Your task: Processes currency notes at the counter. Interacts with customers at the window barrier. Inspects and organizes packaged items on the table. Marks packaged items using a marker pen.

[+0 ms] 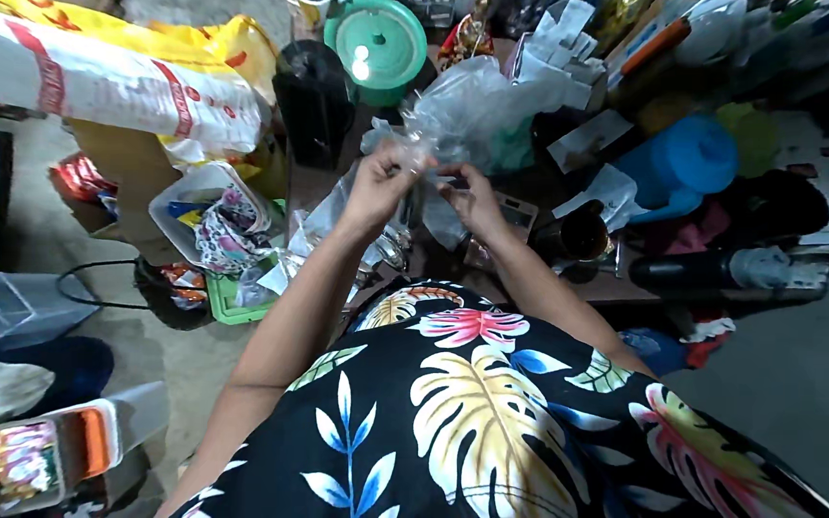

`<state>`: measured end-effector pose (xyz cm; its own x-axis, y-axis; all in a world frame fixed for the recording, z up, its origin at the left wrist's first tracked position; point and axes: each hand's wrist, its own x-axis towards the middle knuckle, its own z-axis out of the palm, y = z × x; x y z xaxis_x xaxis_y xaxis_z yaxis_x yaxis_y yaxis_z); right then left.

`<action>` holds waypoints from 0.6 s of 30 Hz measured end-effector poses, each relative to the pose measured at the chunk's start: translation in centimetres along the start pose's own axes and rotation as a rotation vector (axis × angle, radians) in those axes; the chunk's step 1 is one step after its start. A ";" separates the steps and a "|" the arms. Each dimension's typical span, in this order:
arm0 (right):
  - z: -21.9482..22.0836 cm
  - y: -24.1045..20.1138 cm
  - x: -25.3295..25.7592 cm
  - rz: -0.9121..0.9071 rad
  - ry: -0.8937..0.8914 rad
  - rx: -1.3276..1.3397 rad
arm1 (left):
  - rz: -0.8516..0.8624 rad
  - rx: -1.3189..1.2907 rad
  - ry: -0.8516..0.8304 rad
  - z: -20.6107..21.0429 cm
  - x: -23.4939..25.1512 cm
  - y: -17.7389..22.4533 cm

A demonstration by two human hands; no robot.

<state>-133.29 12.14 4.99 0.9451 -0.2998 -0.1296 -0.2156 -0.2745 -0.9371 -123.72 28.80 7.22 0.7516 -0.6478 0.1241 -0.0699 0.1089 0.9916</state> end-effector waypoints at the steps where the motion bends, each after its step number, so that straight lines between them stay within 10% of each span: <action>1: 0.3 -0.3 -0.2 -0.102 -0.003 0.052 | -0.005 0.121 -0.027 0.2 -0.2 -0.4; 6: 1.4 -2.0 -1.1 0.006 -0.165 0.365 | -0.068 0.429 -0.148 -0.5 -0.2 0.7; 12: -0.5 -2.1 -0.1 0.082 -0.359 0.324 | -0.435 -0.199 -0.259 -0.9 0.9 3.4; 18: -2.8 -1.6 0.0 -0.094 -0.363 0.475 | -0.455 -0.332 -0.238 0.0 1.8 1.6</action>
<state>-133.59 10.00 7.45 0.9962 0.0599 -0.0630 -0.0728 0.1784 -0.9813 -122.47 27.75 9.01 0.4881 -0.8311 -0.2667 0.4610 -0.0139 0.8873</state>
